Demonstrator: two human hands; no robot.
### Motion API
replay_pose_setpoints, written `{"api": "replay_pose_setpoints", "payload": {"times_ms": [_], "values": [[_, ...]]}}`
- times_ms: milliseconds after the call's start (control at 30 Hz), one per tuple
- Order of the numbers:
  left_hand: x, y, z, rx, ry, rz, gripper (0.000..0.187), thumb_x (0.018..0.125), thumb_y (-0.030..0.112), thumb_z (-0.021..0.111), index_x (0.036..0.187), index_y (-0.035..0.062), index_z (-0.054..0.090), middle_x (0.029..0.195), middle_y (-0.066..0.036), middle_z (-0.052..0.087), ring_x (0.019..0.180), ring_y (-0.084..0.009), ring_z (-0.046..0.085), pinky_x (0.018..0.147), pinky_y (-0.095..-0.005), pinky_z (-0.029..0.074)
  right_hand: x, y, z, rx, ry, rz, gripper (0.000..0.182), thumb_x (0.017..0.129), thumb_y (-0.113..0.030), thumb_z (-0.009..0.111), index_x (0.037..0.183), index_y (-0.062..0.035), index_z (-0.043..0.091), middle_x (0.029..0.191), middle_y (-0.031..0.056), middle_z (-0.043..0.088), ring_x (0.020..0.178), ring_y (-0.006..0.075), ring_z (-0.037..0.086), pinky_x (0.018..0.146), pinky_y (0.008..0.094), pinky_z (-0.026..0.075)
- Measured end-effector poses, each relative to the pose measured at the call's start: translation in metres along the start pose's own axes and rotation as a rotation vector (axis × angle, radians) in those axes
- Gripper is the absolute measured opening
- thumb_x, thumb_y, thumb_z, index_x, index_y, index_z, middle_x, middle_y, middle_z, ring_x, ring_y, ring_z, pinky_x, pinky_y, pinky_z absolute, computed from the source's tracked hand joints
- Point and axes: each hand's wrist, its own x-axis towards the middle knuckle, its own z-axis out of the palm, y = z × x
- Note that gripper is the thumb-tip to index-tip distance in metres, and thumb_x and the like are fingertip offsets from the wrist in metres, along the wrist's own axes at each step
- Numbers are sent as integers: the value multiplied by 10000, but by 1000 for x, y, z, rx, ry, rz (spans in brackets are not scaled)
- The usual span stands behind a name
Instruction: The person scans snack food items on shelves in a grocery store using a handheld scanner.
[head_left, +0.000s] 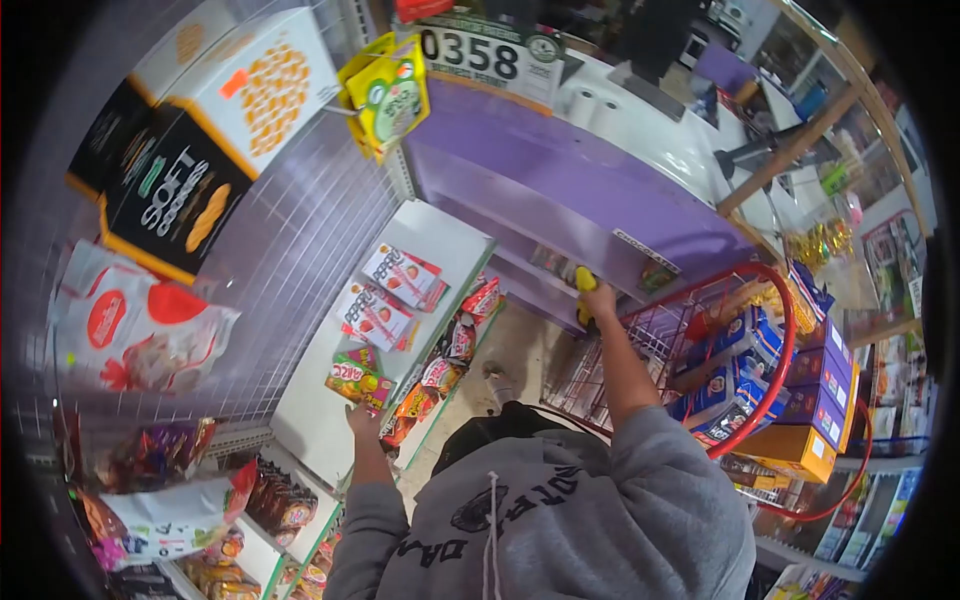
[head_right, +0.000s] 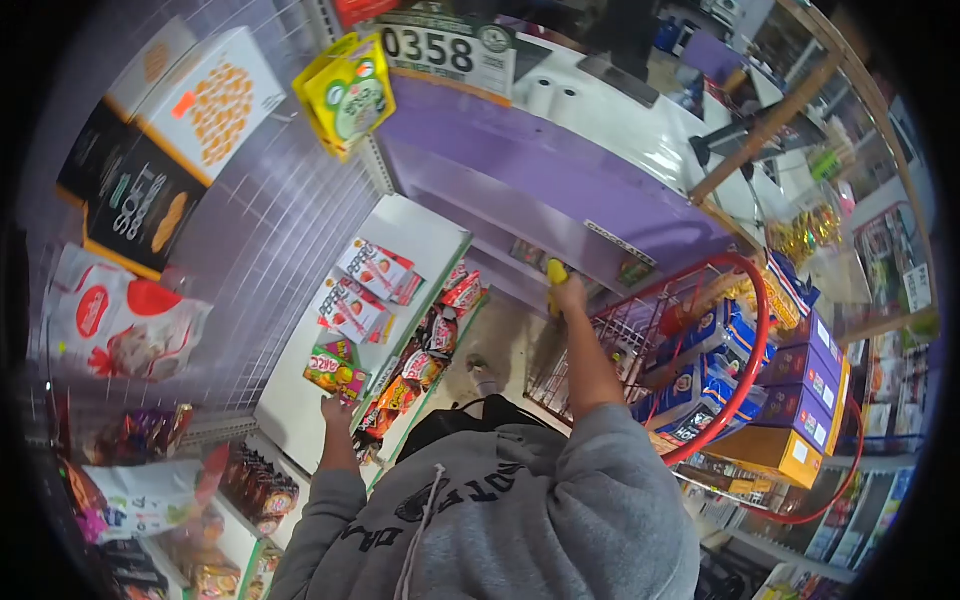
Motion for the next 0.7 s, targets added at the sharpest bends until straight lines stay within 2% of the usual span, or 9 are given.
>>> {"api": "replay_pose_setpoints", "payload": {"times_ms": [33,100,133,200,300,367,433,600,700], "values": [[2,-3,-5,558,-4,135,723,640,528,769,1188,103,559,1061,-87,642,971,-225,619,974,-370,404,10,7,-10,-70,113,40,543,695,-184,709,1182,-44,514,1104,209,577,970,407,610,833,472,487],[5,2,-12,662,-102,87,561,677,488,745,1125,173,627,1056,-34,666,945,-189,632,1036,-462,331,10,0,-43,-144,342,74,451,755,-131,636,1173,-44,491,1228,244,484,992,444,587,860,497,479],[4,4,-20,697,-234,111,603,718,394,730,1224,121,550,1113,-116,629,970,-267,624,1022,-486,349,13,-4,-55,-146,460,67,413,782,-101,600,1170,-34,475,1271,251,438,995,450,583,864,498,480],[33,-22,17,-777,407,-643,627,740,231,691,1296,64,453,1201,-202,546,1061,-358,568,1008,-500,365,36,7,-79,-272,471,130,308,847,-134,531,1135,-24,539,1189,255,527,991,420,600,856,487,486],[-1,6,-7,-285,633,-473,649,739,92,621,1333,20,369,1286,-262,438,1154,-432,474,999,-501,380,116,81,-86,-250,352,313,412,835,-325,547,1149,-60,574,1125,201,615,1021,378,600,879,433,477],[-11,2,-11,-318,680,-391,649,725,64,612,1325,10,371,1306,-261,414,1189,-431,436,997,-501,383,127,91,-87,-286,354,443,471,851,-419,495,1165,-80,587,1139,165,629,1015,362,609,882,425,474],[-27,10,-26,-346,714,-352,643,710,29,607,1313,-3,389,1303,-266,413,1193,-423,430,993,-495,387,106,70,-104,-32,274,484,537,847,-481,458,1201,-95,575,1182,138,614,1051,344,600,900,413,467],[-52,36,-61,-319,836,-210,529,698,-24,597,1217,-7,499,1242,-236,484,1177,-398,449,964,-485,397,190,160,-47,-163,507,382,598,833,-543,451,1231,-113,569,1232,101,594,1110,301,581,918,390,459],[-55,46,-71,-272,904,-125,528,695,-41,597,1213,-2,504,1241,-212,494,1167,-392,450,968,-482,377,160,106,-74,-243,301,442,560,806,-473,558,1195,-70,573,1184,132,610,1055,335,599,887,418,476]]}}
